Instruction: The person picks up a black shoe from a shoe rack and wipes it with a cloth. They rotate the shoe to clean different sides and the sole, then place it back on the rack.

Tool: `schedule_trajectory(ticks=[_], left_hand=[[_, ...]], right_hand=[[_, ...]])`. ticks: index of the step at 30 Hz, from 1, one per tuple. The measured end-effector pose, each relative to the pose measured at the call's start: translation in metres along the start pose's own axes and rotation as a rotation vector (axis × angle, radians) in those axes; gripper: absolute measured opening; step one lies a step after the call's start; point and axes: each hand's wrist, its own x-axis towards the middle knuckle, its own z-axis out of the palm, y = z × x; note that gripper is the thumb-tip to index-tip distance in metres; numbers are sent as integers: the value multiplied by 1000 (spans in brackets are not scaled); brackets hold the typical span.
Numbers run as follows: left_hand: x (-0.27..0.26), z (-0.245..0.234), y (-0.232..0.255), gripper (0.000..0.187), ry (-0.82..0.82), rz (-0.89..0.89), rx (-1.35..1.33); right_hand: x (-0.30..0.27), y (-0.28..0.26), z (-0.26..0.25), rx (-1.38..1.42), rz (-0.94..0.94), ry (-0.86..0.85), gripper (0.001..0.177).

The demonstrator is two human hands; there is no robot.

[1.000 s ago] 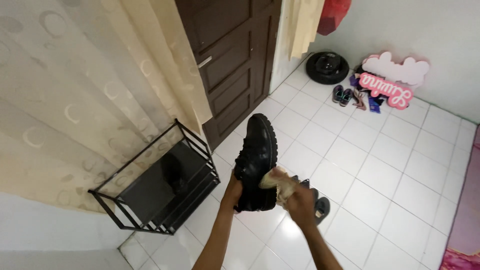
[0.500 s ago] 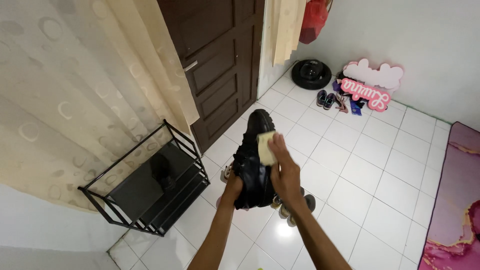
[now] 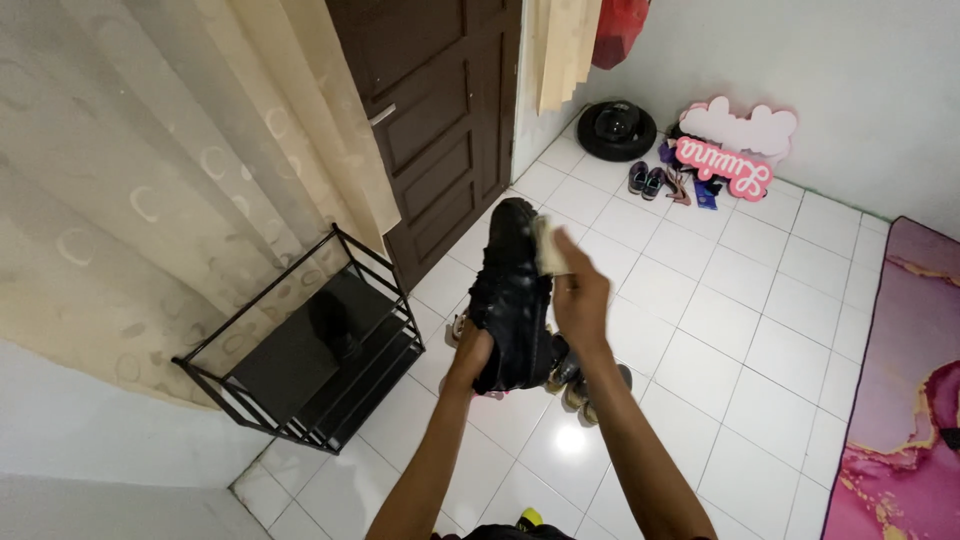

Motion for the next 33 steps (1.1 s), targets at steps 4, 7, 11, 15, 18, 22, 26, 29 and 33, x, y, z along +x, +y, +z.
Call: schedule_trajectory(ticks=[4,7,11,15,18,22,26,29,33], left_hand=[[9,-11,-5,74,24,45,35],[9,-17,-14,73,37,62,69],[19,-24,-27,73,46,96,107],[17,-28,-44,72,47,107,151],[18,-17,-56,64,-1,382,51],[20,-3,-47,56,75,248,120],[-3,-19,5,57,89,225,9],[36,-29,-53,60,39,143,156],[16,-31,0,60,89,67,354]], right_hand=[[-35,-27,15,-188,-148,-62,54],[-83,-12,17,-310,-228,-180,55],[-97,-24,8,-24,56,-297,42],[-61,4,3,34,299,7,28],[5,-56,19,8,56,47,33],[-28,-2,55,-252,-202,-201,58],[-80,-23,51,-122,-117,-293,55],[-103,-46,31,84,53,-319,54],[-128,57,16,-94,289,-205,20]])
